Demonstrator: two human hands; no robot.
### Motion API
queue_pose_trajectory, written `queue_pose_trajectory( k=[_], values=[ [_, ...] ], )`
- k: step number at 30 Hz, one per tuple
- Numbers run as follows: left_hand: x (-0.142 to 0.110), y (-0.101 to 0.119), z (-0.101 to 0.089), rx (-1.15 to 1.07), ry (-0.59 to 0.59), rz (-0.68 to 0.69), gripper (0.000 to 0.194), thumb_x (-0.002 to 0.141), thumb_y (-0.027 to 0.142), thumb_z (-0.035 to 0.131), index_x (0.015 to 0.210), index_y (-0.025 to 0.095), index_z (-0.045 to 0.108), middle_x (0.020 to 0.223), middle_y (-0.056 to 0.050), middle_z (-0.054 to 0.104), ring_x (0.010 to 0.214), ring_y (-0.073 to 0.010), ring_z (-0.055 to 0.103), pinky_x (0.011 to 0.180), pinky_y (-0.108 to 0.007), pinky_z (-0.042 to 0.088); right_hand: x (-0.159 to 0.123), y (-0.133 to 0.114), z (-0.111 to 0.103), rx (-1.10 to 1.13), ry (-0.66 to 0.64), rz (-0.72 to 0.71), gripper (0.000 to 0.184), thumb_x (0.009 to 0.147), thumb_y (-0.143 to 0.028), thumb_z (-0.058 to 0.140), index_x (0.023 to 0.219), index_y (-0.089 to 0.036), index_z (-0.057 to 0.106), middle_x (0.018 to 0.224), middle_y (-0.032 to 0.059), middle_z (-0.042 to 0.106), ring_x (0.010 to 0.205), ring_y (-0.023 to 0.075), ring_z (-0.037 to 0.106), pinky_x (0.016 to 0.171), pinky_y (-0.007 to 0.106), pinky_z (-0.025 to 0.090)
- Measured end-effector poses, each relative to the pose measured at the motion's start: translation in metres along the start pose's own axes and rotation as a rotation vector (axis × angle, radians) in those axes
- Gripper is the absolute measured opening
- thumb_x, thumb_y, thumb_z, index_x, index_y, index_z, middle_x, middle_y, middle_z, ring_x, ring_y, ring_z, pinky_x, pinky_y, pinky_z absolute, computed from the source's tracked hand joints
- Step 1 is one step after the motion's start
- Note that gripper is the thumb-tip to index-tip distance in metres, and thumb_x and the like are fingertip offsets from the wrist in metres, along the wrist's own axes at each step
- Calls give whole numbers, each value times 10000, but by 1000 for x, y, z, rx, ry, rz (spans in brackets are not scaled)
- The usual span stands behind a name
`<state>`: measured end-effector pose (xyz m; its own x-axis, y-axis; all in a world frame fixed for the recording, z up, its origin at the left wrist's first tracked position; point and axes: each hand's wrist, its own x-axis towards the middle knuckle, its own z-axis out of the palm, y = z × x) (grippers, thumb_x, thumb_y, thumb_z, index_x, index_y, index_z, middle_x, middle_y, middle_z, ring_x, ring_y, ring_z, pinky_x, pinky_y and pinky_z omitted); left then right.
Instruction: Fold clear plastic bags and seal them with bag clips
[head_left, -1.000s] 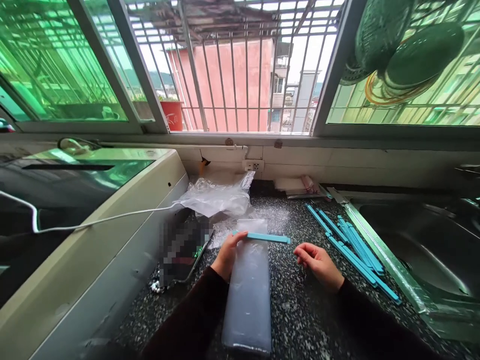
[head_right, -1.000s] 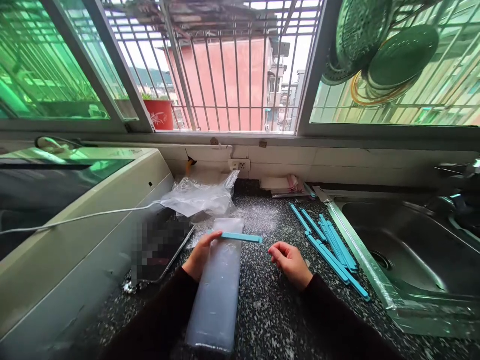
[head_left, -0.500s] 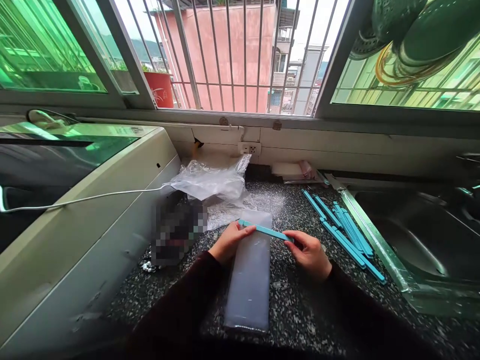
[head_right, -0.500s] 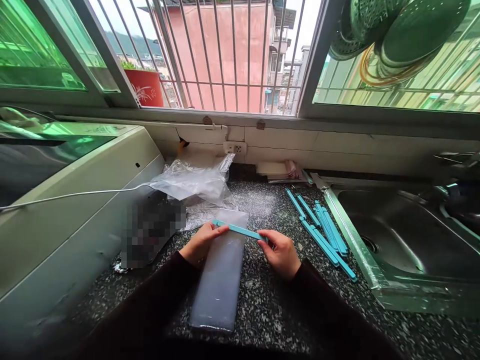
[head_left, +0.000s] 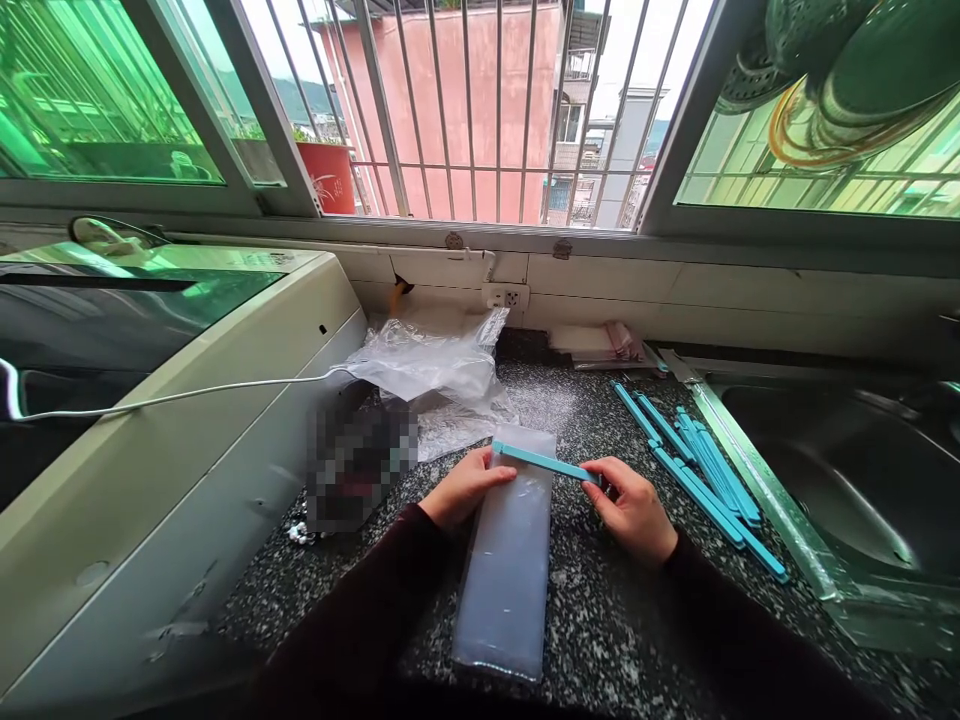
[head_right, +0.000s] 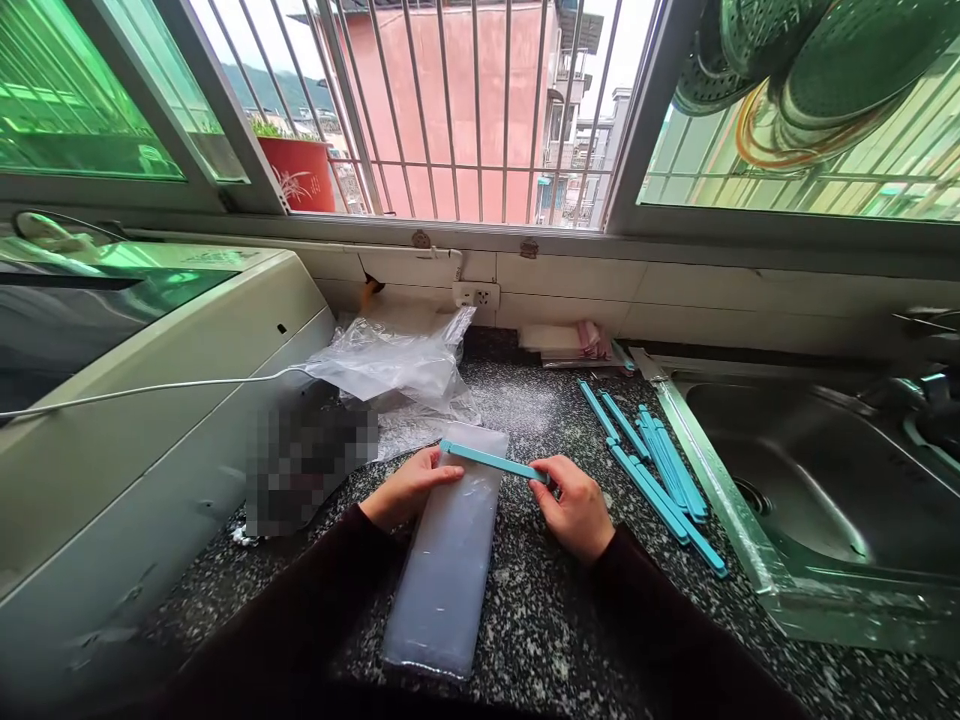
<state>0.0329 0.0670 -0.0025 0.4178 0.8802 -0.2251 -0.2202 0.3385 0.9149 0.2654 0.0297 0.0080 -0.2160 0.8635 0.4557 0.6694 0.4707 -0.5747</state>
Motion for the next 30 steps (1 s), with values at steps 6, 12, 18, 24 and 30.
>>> queue_pose_trajectory(
  k=[6,12,18,24,30],
  values=[
    [1,0,0,27,6,-2,429,495,350,788,820,104,652,736,-58,666,660,-160,567,658,-265,410,0,0,0,8,1,-7,158,828,-282,478,874,-192,601,800,63,645,634,150,569,597,278,476],
    [-2,2,3,24,-10,15,352,545,296,753,831,112,663,732,-46,667,674,-155,569,682,-261,411,-1,2,0,9,3,1,157,830,-291,492,887,-190,599,795,64,637,622,154,561,591,286,473],
    [-4,8,3,65,-46,20,365,567,353,748,829,111,673,746,-49,660,678,-155,557,649,-245,393,-1,3,1,-1,0,8,164,833,-289,478,885,-196,602,791,65,641,626,162,566,589,290,475],
    [-3,9,2,15,31,64,554,658,612,605,824,90,686,716,-66,655,632,-150,534,632,-256,379,-2,6,5,-35,-28,-22,166,843,-275,459,877,-203,605,785,55,639,623,157,572,595,285,484],
    [1,6,2,60,76,73,545,625,628,618,722,93,656,651,-39,611,611,-133,479,611,-253,351,-3,10,6,-169,-2,-111,167,832,-270,486,885,-212,633,811,63,624,746,186,599,668,298,495]
  ],
)
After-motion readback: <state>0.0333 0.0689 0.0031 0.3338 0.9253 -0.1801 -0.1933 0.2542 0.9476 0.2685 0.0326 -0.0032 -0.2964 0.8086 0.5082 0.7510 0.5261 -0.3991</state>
